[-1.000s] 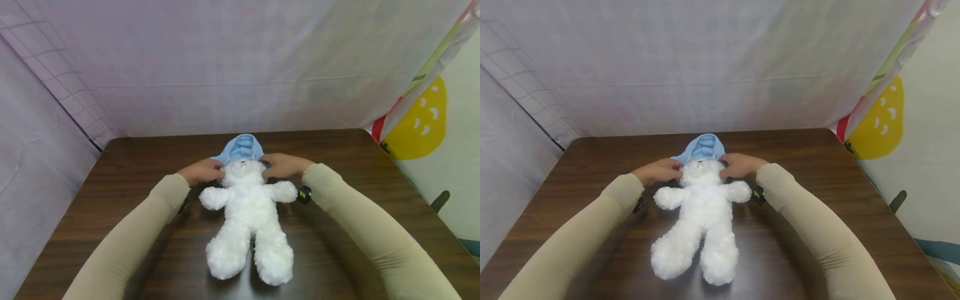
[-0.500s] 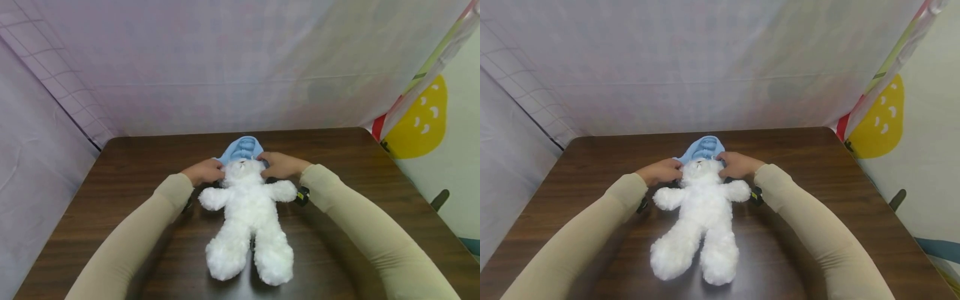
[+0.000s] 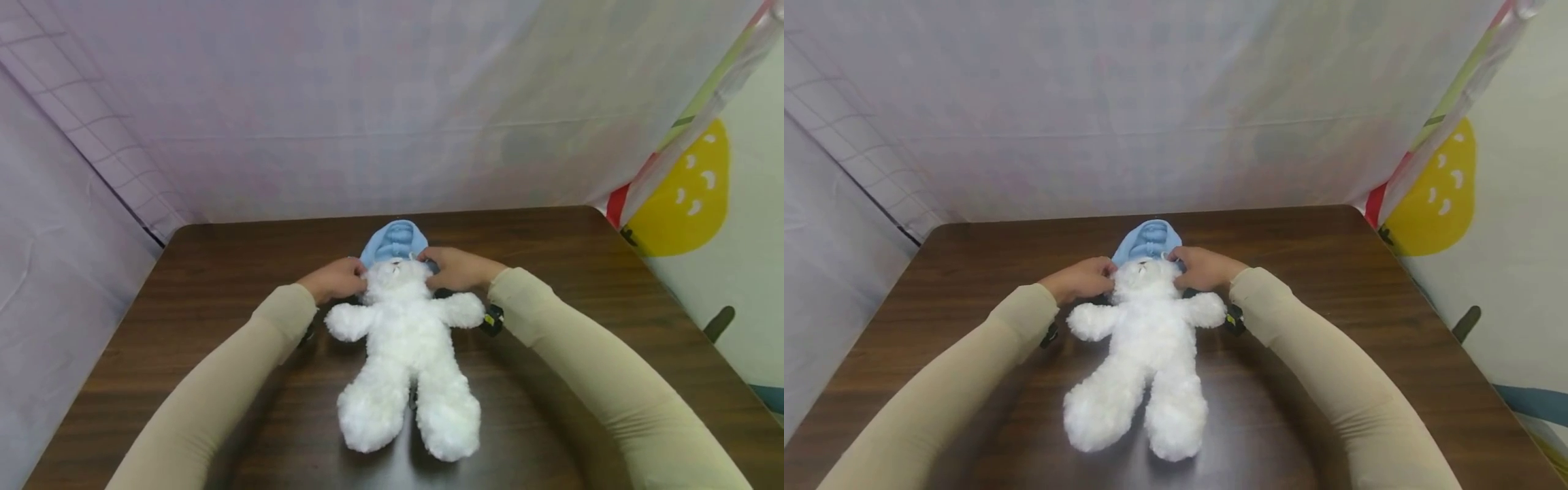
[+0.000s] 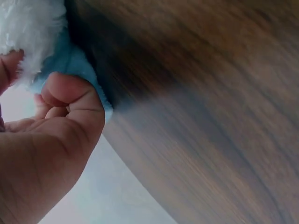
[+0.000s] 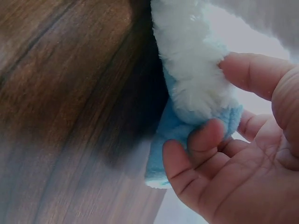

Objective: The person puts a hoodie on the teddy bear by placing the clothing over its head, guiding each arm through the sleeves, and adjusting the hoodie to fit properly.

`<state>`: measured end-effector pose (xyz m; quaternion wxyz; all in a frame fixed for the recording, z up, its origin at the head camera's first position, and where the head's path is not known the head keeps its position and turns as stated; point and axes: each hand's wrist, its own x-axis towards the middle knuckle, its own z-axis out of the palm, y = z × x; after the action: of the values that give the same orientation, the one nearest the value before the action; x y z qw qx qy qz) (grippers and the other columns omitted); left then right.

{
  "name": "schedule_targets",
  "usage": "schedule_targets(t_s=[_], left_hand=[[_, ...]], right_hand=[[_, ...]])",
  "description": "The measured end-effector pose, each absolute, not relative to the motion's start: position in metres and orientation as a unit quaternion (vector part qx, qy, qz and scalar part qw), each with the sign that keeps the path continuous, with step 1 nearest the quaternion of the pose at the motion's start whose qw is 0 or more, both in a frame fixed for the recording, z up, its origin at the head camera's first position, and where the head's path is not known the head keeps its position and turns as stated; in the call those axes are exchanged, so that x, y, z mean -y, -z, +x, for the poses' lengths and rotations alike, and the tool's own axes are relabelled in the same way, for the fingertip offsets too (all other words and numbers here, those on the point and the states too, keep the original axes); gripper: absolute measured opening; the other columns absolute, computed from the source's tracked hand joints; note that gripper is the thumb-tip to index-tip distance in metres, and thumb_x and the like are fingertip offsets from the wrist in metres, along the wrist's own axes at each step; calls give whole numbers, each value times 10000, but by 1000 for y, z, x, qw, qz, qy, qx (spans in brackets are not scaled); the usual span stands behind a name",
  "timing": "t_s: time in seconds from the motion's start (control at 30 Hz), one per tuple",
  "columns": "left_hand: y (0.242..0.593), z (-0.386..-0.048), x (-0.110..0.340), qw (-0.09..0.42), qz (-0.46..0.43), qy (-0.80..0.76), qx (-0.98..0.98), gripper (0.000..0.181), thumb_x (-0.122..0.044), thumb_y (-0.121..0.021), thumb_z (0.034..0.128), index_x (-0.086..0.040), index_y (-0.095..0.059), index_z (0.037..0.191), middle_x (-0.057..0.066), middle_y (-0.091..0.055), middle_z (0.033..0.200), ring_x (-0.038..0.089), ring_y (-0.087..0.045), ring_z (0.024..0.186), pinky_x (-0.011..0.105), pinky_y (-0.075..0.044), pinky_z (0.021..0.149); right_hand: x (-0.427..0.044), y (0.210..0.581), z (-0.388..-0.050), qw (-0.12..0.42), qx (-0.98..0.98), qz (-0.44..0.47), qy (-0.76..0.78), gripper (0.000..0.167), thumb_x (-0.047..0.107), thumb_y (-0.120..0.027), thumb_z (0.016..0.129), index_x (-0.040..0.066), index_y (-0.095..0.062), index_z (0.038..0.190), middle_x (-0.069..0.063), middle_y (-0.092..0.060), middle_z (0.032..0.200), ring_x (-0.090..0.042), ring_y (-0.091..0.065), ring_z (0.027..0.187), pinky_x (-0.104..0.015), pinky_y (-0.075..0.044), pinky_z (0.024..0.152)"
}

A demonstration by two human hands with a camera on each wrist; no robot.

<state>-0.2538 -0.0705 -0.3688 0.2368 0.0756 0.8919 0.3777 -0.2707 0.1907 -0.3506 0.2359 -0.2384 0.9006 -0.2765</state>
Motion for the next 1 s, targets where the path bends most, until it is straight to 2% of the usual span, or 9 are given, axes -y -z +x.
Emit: schedule_targets(t_s=[0.13, 0.27, 0.4, 0.5, 0.63, 0.73, 0.83, 0.93, 1.0], left_hand=[[372, -254, 68, 232, 60, -379, -894, 399, -84, -558, 917, 16, -514, 1301, 148, -509, 1327, 260, -500, 1126, 397, -456, 923], [376, -255, 67, 197, 56, -368, -907, 415, -68, -582, 889, 31, -539, 1289, 162, -529, 1350, 274, -507, 1163, 409, -447, 969], [377, -253, 67, 153, 71, -349, -922, 328, -59, -612, 861, 20, -587, 1177, 151, -595, 1224, 265, -538, 1074, 398, -456, 935], [376, -251, 68, 127, 89, -339, -928, 220, -49, -622, 848, -12, -607, 1065, 114, -616, 1053, 247, -542, 937, 371, -461, 841], [377, -248, 70, 104, 117, -335, -929, 74, -10, -604, 829, -64, -560, 852, 51, -503, 783, 207, -461, 731, 329, -398, 688], [380, -247, 72, 89, 145, -325, -930, 193, 11, -581, 819, -109, -460, 725, 8, -364, 672, 170, -368, 648, 310, -347, 647], [382, -247, 73, 70, 169, -310, -933, 294, 8, -577, 813, -152, -374, 673, -27, -280, 633, 141, -298, 616, 292, -313, 632], [383, -246, 76, 64, 182, -317, -928, 308, -7, -583, 804, -160, -352, 670, -33, -264, 629, 135, -287, 603, 288, -301, 621], [381, -243, 79, 80, 188, -329, -922, 261, -51, -594, 815, -150, -378, 709, -21, -298, 652, 143, -319, 617, 299, -310, 629]], right_hand=[[-190, 352, -270, 226, -902, -250, 271, 513, 152, -616, 948, 10, -436, 1407, -168, -528, 1369, -281, -522, 1208, -478, -420, 1015], [-188, 351, -269, 215, -902, -254, 274, 497, 146, -626, 937, -7, -448, 1376, -171, -561, 1302, -268, -551, 1124, -458, -445, 979], [-187, 350, -268, 204, -903, -257, 279, 459, 126, -630, 928, -5, -464, 1336, -150, -596, 1209, -244, -566, 1015, -424, -469, 912], [-186, 351, -267, 192, -903, -263, 281, 437, 119, -632, 928, 1, -465, 1314, -141, -609, 1162, -236, -569, 962, -412, -476, 875], [-186, 355, -266, 171, -904, -269, 286, 397, 110, -641, 921, 16, -479, 1271, -117, -619, 1079, -222, -564, 883, -384, -476, 818], [-186, 358, -266, 150, -903, -278, 291, 317, 76, -642, 903, 27, -503, 1184, -93, -600, 937, -209, -537, 783, -359, -461, 742], [-186, 362, -266, 122, -901, -291, 298, 190, 28, -634, 873, 67, -513, 1013, -47, -507, 777, -189, -479, 685, -337, -417, 663], [-186, 366, -265, 87, -898, -308, 300, 212, -23, -633, 826, 110, -471, 858, -9, -402, 691, -176, -433, 637, -326, -372, 626], [-187, 369, -264, 67, -898, -320, 295, 239, -34, -634, 811, 121, -452, 821, 8, -374, 673, -163, -425, 630, -316, -360, 622]])
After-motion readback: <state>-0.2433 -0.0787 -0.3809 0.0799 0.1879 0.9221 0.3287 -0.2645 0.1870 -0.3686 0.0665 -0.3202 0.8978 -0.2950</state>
